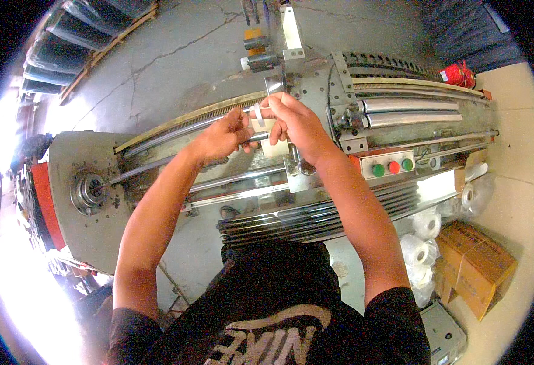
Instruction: The person picks up metal tubes from a stack, places them individually into the feed mechanism of a processing machine, and aligns them for the rollers.
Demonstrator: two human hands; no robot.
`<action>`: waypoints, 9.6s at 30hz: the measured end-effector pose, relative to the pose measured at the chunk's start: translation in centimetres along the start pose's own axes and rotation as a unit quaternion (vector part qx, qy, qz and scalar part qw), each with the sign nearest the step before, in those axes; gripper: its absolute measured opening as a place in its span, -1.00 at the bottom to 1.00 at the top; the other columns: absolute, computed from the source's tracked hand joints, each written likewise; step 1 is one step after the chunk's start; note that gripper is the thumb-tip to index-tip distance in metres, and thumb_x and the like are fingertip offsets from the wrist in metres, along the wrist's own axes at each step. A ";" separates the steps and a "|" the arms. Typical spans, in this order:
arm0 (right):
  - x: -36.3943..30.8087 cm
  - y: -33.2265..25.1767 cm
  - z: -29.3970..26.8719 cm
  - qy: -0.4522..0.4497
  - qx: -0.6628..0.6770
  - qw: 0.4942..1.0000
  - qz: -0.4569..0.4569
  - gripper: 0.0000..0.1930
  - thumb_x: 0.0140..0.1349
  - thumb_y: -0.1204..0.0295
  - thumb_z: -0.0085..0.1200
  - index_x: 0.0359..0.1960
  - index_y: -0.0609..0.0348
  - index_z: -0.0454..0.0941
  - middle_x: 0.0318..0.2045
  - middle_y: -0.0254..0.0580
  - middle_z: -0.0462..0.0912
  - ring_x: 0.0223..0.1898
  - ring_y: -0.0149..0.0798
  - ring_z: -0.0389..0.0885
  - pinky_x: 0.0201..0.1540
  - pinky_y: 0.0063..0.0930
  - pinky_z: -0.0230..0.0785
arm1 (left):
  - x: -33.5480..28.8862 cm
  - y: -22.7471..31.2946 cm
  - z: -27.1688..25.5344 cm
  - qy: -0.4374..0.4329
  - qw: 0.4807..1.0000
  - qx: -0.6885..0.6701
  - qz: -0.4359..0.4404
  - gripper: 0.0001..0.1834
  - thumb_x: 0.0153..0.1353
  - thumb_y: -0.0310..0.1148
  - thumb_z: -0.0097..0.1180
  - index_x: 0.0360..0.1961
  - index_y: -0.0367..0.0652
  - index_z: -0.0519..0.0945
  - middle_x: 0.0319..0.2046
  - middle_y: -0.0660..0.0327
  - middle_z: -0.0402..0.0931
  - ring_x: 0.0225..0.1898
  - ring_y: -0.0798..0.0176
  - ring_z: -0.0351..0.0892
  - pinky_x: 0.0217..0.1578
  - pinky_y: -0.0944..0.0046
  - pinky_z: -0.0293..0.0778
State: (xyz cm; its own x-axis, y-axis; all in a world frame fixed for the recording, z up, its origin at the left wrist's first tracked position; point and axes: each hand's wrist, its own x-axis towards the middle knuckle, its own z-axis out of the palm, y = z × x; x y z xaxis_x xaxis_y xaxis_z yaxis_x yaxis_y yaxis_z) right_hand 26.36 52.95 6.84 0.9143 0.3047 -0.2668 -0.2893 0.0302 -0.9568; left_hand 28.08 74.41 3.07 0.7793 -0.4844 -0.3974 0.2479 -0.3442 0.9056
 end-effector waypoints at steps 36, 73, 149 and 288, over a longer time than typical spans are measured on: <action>-7.9 4.6 6.4 -0.181 0.242 0.953 0.033 -0.77 0.41 0.24 0.14 -0.22 0.16 0.64 -0.40 -0.31 0.66 -0.50 -0.42 0.63 -0.48 -0.54 0.50 | 0.3 1.1 1.1 0.083 0.964 0.226 0.111 -0.66 0.39 -0.16 0.15 -0.09 -0.24 0.70 -0.29 -0.04 0.69 -0.26 0.03 0.69 -0.14 0.10 0.53; 0.7 12.0 15.5 0.139 0.144 0.979 0.044 -0.71 0.39 0.41 0.18 0.08 0.25 0.53 -0.08 -0.14 0.68 0.03 -0.20 0.65 0.13 -0.25 0.57 | -4.4 -2.6 0.5 0.098 0.944 0.269 0.164 -0.48 0.26 -0.30 0.29 0.24 -0.17 0.56 0.05 -0.06 0.63 0.09 0.00 0.61 0.15 0.08 0.46; -34.1 21.7 -11.9 0.144 -0.639 0.749 -0.099 -0.37 0.32 0.16 0.18 0.36 0.18 0.38 0.36 -0.04 0.43 0.42 -0.01 0.31 0.49 -0.01 0.00 | -21.5 -30.8 20.0 0.399 0.800 -0.365 -0.260 -0.43 0.29 0.14 0.27 0.06 -0.09 0.53 -0.11 0.25 0.61 -0.09 0.25 0.58 -0.04 0.10 0.53; -35.4 -3.2 -10.8 0.062 -0.089 0.977 -0.186 -0.78 0.41 0.30 0.18 -0.33 0.17 0.51 -0.59 -0.34 0.54 -0.52 -0.38 0.58 -0.39 -0.40 0.44 | -35.3 -22.6 21.1 0.436 0.681 -0.562 0.173 -0.73 0.43 -0.21 0.20 -0.12 -0.22 0.64 -0.33 0.23 0.72 -0.38 0.36 0.61 -0.23 0.37 0.55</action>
State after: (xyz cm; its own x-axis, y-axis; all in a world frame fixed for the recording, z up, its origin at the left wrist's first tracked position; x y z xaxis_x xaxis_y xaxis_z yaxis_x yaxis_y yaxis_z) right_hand -2.06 31.74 18.06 0.9772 0.1859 0.1021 0.1134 -0.0516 -0.9922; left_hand -17.15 82.37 -6.52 0.8270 0.4501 -0.3368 -0.1350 0.7406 0.6582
